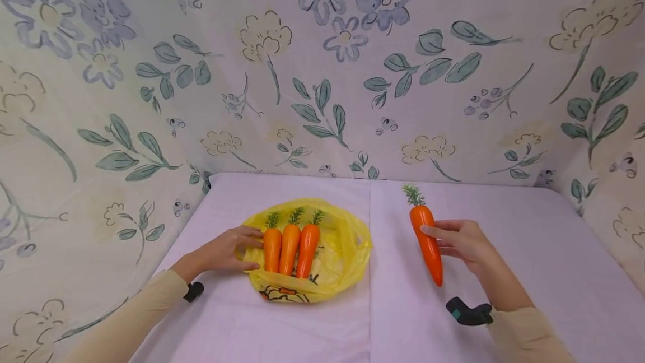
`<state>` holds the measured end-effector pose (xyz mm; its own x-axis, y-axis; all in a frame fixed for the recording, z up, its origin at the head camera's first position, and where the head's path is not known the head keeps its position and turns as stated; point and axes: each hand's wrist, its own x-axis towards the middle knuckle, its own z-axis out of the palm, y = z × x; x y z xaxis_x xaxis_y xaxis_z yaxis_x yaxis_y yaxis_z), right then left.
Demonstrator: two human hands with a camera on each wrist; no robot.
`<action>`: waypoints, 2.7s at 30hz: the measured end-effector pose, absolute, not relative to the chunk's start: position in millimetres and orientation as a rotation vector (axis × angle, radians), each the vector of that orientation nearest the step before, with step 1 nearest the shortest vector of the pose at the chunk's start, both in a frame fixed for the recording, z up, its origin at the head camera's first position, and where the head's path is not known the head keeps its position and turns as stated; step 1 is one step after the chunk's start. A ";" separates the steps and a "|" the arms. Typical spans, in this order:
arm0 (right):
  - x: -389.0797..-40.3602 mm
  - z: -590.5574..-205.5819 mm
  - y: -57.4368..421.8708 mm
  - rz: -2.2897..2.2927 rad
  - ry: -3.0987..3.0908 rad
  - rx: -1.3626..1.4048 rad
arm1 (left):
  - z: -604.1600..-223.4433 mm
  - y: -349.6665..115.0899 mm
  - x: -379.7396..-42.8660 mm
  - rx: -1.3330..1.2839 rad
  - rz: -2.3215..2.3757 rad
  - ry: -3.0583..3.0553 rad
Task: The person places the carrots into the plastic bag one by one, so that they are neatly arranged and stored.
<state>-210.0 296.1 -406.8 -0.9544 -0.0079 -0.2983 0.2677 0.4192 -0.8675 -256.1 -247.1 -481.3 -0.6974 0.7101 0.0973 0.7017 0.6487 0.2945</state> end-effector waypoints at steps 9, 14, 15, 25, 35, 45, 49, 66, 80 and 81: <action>-206.5 -408.9 272.3 -1.583 2.406 0.162 | -481.9 -246.9 -256.0 1.175 0.494 2.823; -203.5 -407.6 258.9 -1.592 2.405 0.127 | -482.2 -247.0 -256.1 1.177 0.498 2.822; -203.1 -407.1 256.6 -1.595 2.404 0.125 | -482.1 -247.0 -256.0 1.177 0.498 2.822; -201.8 -404.3 240.4 -1.632 2.364 0.056 | -481.7 -247.5 -255.7 1.153 0.497 2.820; -194.7 -406.3 216.7 -1.681 2.274 -0.071 | -481.3 -247.5 -256.5 1.160 0.494 2.815; -191.6 -409.5 196.2 -1.679 2.155 -0.114 | -478.0 -245.3 -257.2 1.139 0.482 2.806; -191.0 -414.3 190.1 -1.656 2.146 -0.066 | -477.2 -245.8 -256.2 1.129 0.478 2.796; -187.9 -411.1 165.7 -1.617 2.161 -0.063 | -474.6 -245.5 -259.5 1.152 0.482 2.767; -190.9 -416.3 142.3 -1.605 2.156 -0.122 | -475.5 -246.1 -261.5 1.149 0.452 2.765; -190.9 -417.5 141.2 -1.602 2.161 -0.109 | -475.6 -246.1 -261.7 1.146 0.453 2.764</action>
<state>-190.9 141.2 -417.5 -0.8975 -0.3204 -0.3030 0.1967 0.3241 -0.9254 -261.7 -246.1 -475.6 -0.7075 0.7067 0.0080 0.6722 0.6694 0.3164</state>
